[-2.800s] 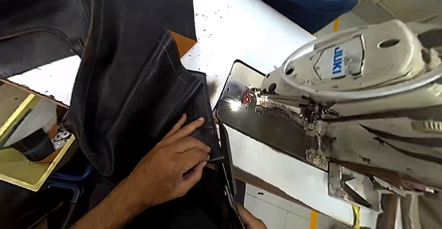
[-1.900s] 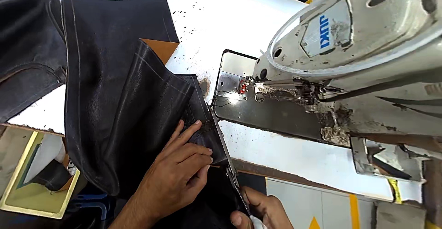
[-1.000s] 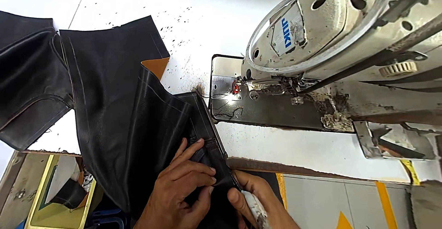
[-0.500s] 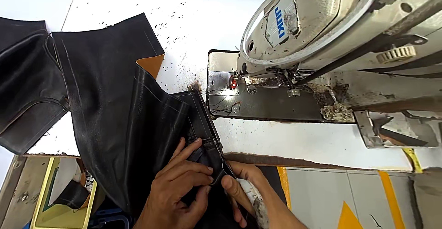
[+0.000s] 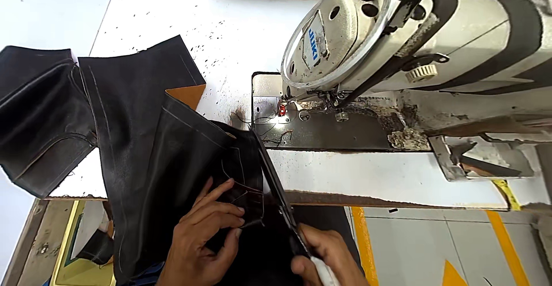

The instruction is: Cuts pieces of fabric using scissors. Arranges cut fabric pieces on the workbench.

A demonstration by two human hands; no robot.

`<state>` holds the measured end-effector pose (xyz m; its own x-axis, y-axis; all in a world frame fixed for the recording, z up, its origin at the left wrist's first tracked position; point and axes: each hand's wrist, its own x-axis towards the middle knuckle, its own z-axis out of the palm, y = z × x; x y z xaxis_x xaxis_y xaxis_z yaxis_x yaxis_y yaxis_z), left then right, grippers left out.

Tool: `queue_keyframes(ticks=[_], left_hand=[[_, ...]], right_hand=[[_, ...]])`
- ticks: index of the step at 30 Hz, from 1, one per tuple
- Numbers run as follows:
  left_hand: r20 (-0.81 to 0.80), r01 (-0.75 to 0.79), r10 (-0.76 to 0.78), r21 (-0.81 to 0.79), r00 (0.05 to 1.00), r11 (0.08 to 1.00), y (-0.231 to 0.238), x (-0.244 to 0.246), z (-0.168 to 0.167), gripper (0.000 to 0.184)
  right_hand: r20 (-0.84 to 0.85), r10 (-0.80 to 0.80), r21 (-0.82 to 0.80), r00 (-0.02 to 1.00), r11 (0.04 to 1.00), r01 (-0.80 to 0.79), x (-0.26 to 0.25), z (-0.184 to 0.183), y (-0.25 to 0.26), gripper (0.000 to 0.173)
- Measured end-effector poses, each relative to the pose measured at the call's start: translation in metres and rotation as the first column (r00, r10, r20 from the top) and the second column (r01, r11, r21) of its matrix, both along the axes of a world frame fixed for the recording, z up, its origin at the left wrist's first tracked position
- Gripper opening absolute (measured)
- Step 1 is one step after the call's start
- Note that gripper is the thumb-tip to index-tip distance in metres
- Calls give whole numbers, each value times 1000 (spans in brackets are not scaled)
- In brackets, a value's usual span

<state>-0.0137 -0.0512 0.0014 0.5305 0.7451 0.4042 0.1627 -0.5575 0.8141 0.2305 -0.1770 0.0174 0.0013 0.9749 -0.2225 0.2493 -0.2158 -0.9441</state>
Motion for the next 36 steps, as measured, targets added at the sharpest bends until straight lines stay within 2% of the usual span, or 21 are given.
queue_keyframes(ticks=[3,6,8,10,14,25,29,33,36], left_hand=[[7,67,-67,-19,998,998,0,-4,0,8],[57,110,-106,-76,993,991,-7,13,3,9],[107,118,-103,-141,989,983,-15,27,8,11],[146,144,-115,-204,983,968,-25,42,11,12],[144,177,-144,-252,979,951,-40,54,9,12],[105,167,-143,-266,984,949,-39,52,12,12],[90,150,-131,-264,987,953,-39,54,12,11],[89,150,-131,-269,987,951,-39,53,12,11],[108,195,-171,-278,979,941,-24,38,14,10]], right_hand=[[-51,-65,-99,997,993,60,6,-3,-10,58],[-275,-171,-177,946,976,125,-3,-3,-4,57],[-365,-237,-193,901,965,175,-10,-2,-6,59],[-382,-259,-177,887,963,205,-11,-3,-13,64],[-366,-267,-182,891,960,213,-5,-6,-15,70],[-285,-243,-182,927,963,197,-1,-10,-4,73],[-323,-371,-149,871,928,340,-7,-11,-11,60],[-334,-394,-101,856,918,383,1,-18,-32,63],[-121,-469,-129,875,882,454,29,-1,-46,52]])
